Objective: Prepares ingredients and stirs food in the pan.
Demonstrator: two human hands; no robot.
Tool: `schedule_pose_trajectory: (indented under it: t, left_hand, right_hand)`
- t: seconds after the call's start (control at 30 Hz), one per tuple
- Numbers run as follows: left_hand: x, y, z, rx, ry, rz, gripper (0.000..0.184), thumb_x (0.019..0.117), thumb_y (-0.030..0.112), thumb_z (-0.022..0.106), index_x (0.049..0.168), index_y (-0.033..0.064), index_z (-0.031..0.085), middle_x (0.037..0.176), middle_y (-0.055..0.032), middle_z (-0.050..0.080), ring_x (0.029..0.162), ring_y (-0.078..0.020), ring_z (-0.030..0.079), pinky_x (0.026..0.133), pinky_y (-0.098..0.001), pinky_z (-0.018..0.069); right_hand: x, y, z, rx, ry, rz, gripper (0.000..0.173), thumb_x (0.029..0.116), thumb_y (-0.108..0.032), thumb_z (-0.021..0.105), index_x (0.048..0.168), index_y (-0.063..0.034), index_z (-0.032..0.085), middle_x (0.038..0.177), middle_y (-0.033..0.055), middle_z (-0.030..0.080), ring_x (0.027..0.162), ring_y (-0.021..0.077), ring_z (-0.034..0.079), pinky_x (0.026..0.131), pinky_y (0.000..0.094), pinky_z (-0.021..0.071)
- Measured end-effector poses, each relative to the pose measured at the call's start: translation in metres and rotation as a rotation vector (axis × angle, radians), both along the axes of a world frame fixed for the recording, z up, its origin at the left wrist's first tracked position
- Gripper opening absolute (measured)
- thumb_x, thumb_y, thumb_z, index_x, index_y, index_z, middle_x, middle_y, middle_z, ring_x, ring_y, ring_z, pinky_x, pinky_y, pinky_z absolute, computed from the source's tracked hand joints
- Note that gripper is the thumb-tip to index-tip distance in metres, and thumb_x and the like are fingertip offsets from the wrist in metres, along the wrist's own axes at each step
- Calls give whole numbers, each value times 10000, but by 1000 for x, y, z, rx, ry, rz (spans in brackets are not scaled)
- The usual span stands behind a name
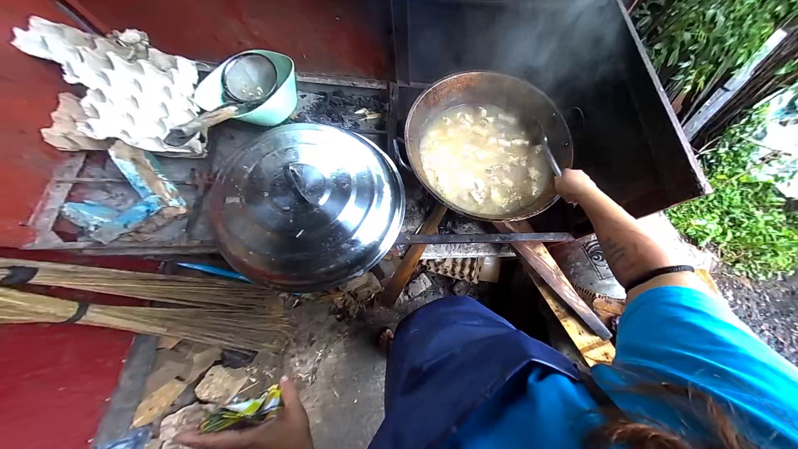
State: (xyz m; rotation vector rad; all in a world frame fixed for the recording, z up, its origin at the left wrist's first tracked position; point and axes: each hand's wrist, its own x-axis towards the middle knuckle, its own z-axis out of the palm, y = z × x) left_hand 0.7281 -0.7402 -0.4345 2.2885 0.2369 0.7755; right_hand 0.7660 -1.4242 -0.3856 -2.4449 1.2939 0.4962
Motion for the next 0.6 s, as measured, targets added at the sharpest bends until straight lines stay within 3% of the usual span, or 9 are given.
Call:
schedule_pose_trajectory:
  t: [0.07, 0.13, 0.2, 0.27, 0.43, 0.6]
  left_hand:
    - [0, 2, -1, -1, -2, 1, 1198, 778, 236, 826, 1546, -190, 10, 1576, -457, 154, 1499, -399, 316, 1204, -316, 307]
    - [1, 3, -3, -7, -12, -5, 1198, 782, 225, 824, 1542, -194, -2, 1575, -462, 147, 1499, -410, 312, 1204, -318, 307]
    - [2, 2, -2, -15, -12, -4, 1196, 769, 212, 823, 1541, -197, 6, 1570, -467, 156, 1496, -420, 314, 1204, -323, 306]
    - [2, 2, -1, -33, 1, -1, 1202, 760, 212, 829, 1546, -188, 12, 1572, -460, 158, 1498, -407, 312, 1205, -315, 304]
    - [5, 6, 2, -42, 9, 3, 1192, 756, 200, 829, 1547, -187, 24, 1574, -457, 162, 1503, -408, 304, 1210, -319, 296]
    - [6, 15, 6, -29, -22, -2, 1193, 750, 193, 828, 1541, -197, 24, 1568, -464, 167, 1497, -419, 314, 1211, -332, 301]
  right_hand:
    - [-3, 3, -13, 148, -57, -63, 453, 1110, -268, 386, 1293, 99, 579, 1205, 346, 625, 1034, 464, 658, 905, 649, 494]
    - [-2, 17, -3, 299, -82, -159, 479, 1140, -299, 334, 1316, 91, 551, 1114, 276, 611, 875, 330, 612, 827, 495, 499]
    - [-7, 13, -3, 436, -156, -259, 409, 1128, -335, 372, 1240, -5, 586, 814, 63, 531, 586, 120, 477, 559, 279, 443]
    - [-13, -6, -14, 661, -239, -341, 331, 1101, -344, 435, 1151, -65, 606, 652, -27, 501, 441, 33, 426, 415, 186, 384]
    - [-3, 10, -26, 1042, -257, -377, 380, 1126, -328, 329, 1221, -55, 574, 649, -35, 483, 414, 2, 416, 377, 135, 372]
    - [27, 56, -26, 1144, -369, -420, 394, 1122, -325, 340, 1243, -40, 585, 633, -39, 488, 397, 7, 412, 366, 139, 377]
